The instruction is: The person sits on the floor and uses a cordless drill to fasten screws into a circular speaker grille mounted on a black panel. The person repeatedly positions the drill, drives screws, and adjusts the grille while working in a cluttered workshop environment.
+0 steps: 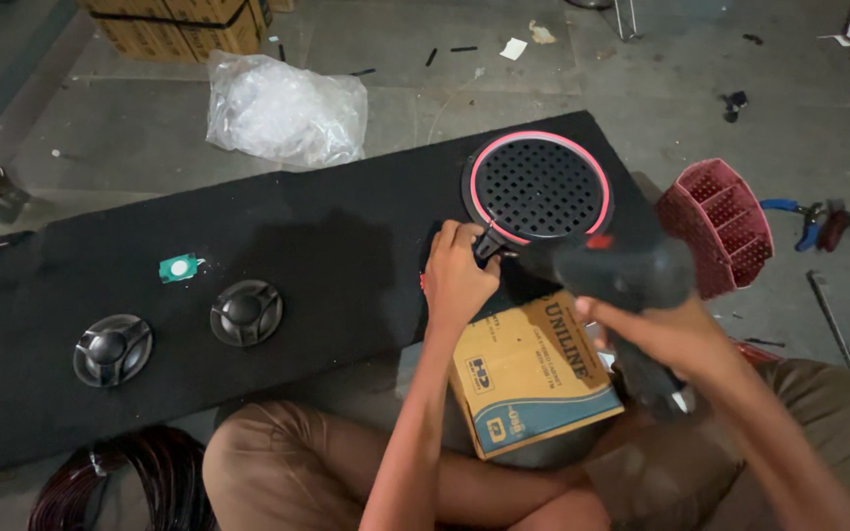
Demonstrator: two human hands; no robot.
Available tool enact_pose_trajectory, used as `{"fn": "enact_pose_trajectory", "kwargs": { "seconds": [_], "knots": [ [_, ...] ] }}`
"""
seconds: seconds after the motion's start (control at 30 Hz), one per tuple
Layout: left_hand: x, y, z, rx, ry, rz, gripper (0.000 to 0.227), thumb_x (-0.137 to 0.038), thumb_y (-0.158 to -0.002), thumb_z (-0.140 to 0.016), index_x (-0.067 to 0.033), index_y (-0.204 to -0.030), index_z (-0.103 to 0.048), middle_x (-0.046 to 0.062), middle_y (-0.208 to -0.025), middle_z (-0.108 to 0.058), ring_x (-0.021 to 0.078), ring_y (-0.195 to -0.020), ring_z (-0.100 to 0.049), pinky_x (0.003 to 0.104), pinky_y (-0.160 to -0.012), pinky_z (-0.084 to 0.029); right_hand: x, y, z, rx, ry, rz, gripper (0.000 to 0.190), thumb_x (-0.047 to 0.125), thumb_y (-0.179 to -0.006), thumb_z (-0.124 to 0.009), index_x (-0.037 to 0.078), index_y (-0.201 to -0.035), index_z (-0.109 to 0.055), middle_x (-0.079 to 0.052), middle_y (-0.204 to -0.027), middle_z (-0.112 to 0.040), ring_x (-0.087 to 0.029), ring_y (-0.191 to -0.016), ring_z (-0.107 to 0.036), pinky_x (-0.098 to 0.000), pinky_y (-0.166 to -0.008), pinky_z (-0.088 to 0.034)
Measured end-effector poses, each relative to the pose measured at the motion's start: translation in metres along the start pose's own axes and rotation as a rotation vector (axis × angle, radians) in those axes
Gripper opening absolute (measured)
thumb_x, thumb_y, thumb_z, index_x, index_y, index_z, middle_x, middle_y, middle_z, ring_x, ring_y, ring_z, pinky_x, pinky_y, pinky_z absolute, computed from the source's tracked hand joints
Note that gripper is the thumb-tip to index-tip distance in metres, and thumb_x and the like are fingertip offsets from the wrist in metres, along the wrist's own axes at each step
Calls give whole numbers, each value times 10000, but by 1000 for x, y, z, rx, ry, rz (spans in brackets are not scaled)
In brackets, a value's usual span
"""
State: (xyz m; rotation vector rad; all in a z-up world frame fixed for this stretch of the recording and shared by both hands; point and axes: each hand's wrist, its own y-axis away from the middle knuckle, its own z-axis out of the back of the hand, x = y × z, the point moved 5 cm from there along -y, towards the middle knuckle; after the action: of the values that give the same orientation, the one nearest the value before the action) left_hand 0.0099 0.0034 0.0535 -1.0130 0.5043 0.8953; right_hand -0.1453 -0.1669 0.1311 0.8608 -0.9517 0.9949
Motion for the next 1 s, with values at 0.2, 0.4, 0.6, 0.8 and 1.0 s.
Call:
{"fn": "enact_pose_trajectory", "kwargs": {
  "seconds": [0.2,0.4,0.6,0.8,1.0],
  "knots": [
    [1,-1,2,6,6,34,400,-113,-675,-838,-43,-1036,-680,109,-1030,-610,335,-1045,-621,437,-872,-529,3,-30,-17,83,-117,40,255,22,-822,-754,-5,-1054,-654,-70,-788,-696,-142,-600,-644,-310,-532,-546],
    [5,-1,-1,10,-4,57,377,-93,-692,-824,-43,-1039,-686,102,-1047,-616,322,-1058,-628,435,-883,-538,-12,-44,-17,90,-167,-132,262,26,-839,-752,-42,-1076,-663,-121,-776,-706,-167,-594,-648,-330,-538,-545],
    [6,-1,0,10,0,65,374,-98,-692,-830,-45,-1036,-692,97,-1048,-621,316,-1055,-628,433,-872,-533,-9,-47,-16,89,-146,-132,285,14,-815,-737,9,-1086,-651,-118,-765,-709,-173,-565,-641,-333,-510,-548],
    [7,-3,-1,25,-5,80,355,-132,-713,-844,-50,-1027,-698,91,-1040,-622,309,-1049,-629,432,-879,-533,-2,-43,-17,56,-89,-115,258,-5,-829,-747,-25,-1067,-651,-123,-770,-705,-178,-563,-634,-343,-505,-544],
    [4,-2,2,26,-6,89,362,-146,-720,-831,-48,-1042,-696,91,-1040,-621,303,-1059,-633,429,-870,-537,15,-45,-20,123,-42,-116,346,76,-790,-779,85,-1112,-654,-122,-748,-718,-176,-555,-644,-363,-513,-555]
  ]
}}
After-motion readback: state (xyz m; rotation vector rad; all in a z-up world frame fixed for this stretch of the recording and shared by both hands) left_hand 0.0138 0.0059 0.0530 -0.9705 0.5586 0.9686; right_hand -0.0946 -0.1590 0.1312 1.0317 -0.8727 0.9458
